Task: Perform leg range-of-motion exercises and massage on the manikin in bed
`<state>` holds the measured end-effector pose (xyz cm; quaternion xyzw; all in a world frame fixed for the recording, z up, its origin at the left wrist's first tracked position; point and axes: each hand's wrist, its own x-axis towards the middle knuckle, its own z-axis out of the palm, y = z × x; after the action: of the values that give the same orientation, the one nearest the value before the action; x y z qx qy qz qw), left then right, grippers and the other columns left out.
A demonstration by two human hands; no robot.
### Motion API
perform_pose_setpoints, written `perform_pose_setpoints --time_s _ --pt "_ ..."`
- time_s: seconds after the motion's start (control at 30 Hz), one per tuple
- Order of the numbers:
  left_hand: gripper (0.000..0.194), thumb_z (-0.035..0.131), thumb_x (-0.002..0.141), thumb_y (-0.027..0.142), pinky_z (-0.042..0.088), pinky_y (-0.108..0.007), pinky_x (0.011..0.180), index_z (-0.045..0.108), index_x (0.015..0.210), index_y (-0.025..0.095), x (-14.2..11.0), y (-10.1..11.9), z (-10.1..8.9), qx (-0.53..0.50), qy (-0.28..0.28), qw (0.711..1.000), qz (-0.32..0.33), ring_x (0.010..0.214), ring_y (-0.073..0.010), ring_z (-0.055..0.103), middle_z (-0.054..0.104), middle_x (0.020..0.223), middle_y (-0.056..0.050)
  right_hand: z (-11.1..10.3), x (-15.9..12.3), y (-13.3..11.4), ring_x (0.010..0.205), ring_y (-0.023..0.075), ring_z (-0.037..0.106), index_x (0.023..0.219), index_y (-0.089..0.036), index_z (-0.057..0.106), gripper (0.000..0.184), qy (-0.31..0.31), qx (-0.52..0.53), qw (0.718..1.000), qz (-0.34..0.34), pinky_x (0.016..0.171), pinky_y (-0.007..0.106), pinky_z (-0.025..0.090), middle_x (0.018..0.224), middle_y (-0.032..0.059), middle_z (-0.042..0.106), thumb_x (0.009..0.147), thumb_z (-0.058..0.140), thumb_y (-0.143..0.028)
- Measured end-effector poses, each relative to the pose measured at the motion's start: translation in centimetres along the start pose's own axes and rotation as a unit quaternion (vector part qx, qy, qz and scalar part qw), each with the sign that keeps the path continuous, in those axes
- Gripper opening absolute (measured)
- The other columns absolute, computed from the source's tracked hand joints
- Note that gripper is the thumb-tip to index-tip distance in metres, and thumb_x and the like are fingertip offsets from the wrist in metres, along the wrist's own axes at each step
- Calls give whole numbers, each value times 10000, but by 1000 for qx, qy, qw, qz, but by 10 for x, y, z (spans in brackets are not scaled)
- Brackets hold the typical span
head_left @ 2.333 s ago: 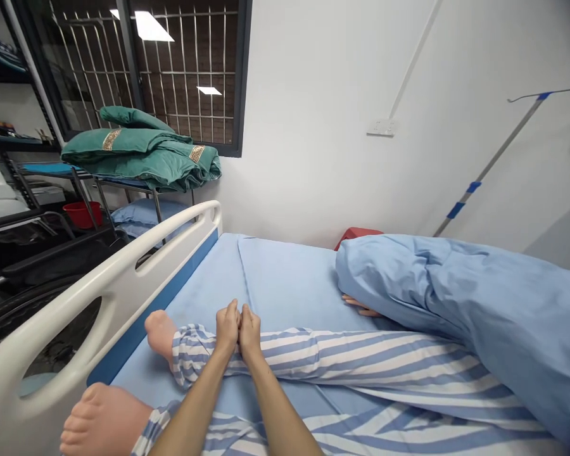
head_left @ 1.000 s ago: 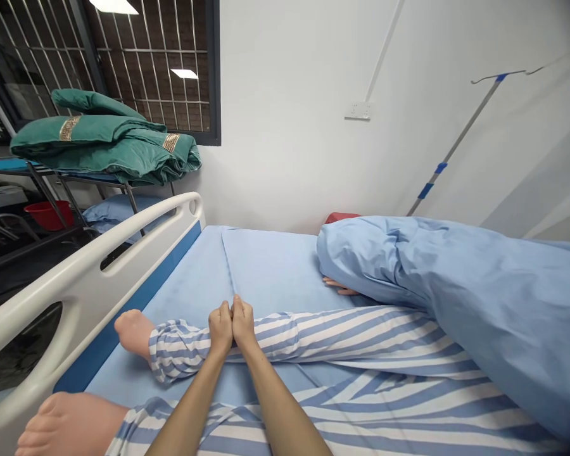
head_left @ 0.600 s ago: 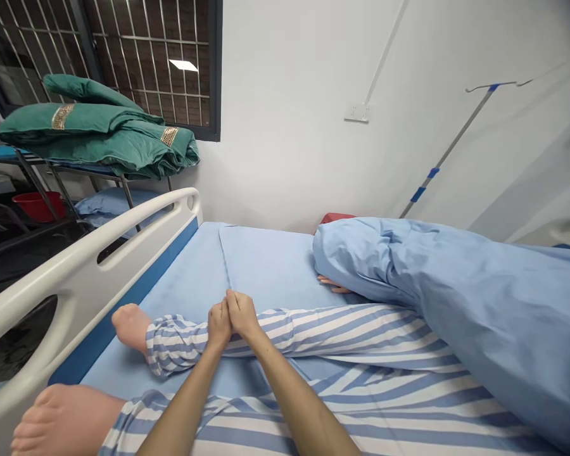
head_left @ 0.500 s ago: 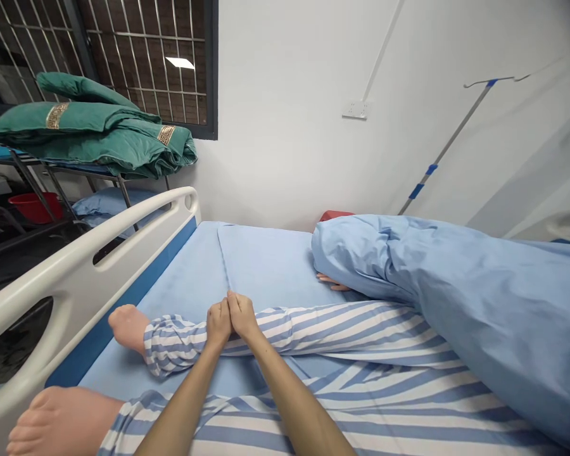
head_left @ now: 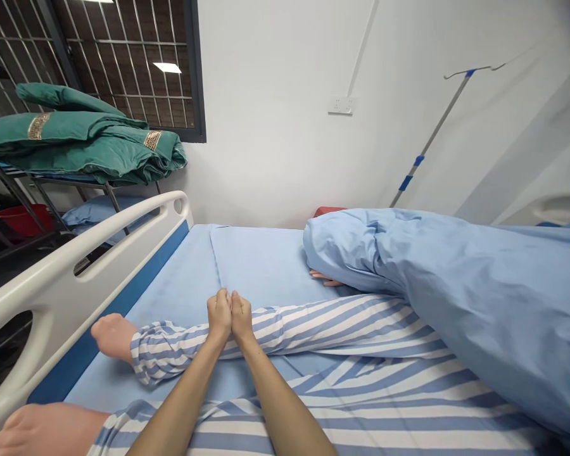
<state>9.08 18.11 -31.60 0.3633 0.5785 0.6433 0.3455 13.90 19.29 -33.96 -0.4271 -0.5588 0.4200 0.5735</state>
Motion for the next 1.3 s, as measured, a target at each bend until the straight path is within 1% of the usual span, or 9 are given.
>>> perform_pose_setpoints --time_s 0.07,0.17,0.37,0.5,0.6,0.9,1.07,1.2,1.3 --pt "390 362 779 379 299 -226 468 264 435 222 -2 -3 2 2 16 1000 0 423 -84 308 288 391 59 0 0 1 490 105 348 514 -196 350 446 12 -3 1000 11 491 239 285 477 -34 366 874 306 -454" --pt "390 358 780 394 278 -235 466 292 437 220 -4 -15 -3 71 36 997 0 441 -94 328 339 402 44 1 -1 3 493 103 335 516 -201 325 436 16 -19 1000 11 489 238 283 483 -39 349 865 332 -461" --pt "450 312 811 433 283 -244 486 367 428 203 -6 -24 -10 160 18 987 14 472 -116 397 437 426 -1 -1 0 0 493 108 335 519 -205 331 414 6 -62 998 6 485 239 288 484 -36 357 863 320 -436" --pt "476 282 821 452 321 -251 527 480 480 184 -9 -20 -8 193 -19 980 45 533 -146 486 562 512 -51 -13 0 -15 498 111 361 525 -194 389 410 -41 -154 986 -37 489 238 272 498 -27 410 873 326 -401" --pt "490 258 823 453 326 -256 537 500 495 181 -11 -18 -7 212 -31 975 55 547 -156 511 595 547 -72 -22 0 -21 500 106 374 548 -187 423 391 -90 -172 978 -80 496 229 274 511 -30 432 880 335 -374" --pt "440 319 800 443 330 -252 563 510 503 179 -8 -13 -4 208 -46 976 45 580 -154 504 582 547 -46 -26 -6 0 535 113 421 572 -170 498 402 -78 -78 992 -56 520 225 333 548 -12 494 871 328 -379" --pt "418 363 778 444 283 -242 503 338 434 208 -7 2 17 142 -48 989 15 464 -104 355 375 411 33 -31 3 2 516 106 359 544 -186 396 419 -20 12 1000 -15 487 228 321 511 -26 401 856 330 -459" --pt "419 349 785 448 270 -244 481 269 440 223 -12 2 34 69 -3 998 -6 438 -96 310 298 400 49 -36 11 6 486 98 308 530 -204 335 433 4 66 997 30 462 230 304 480 -45 327 832 356 -513" --pt "418 341 792 425 264 -252 497 321 431 215 -17 -9 34 133 34 990 13 459 -109 347 363 411 29 -36 13 10 454 90 276 505 -212 307 444 23 85 995 55 451 231 291 457 -59 281 828 373 -510"
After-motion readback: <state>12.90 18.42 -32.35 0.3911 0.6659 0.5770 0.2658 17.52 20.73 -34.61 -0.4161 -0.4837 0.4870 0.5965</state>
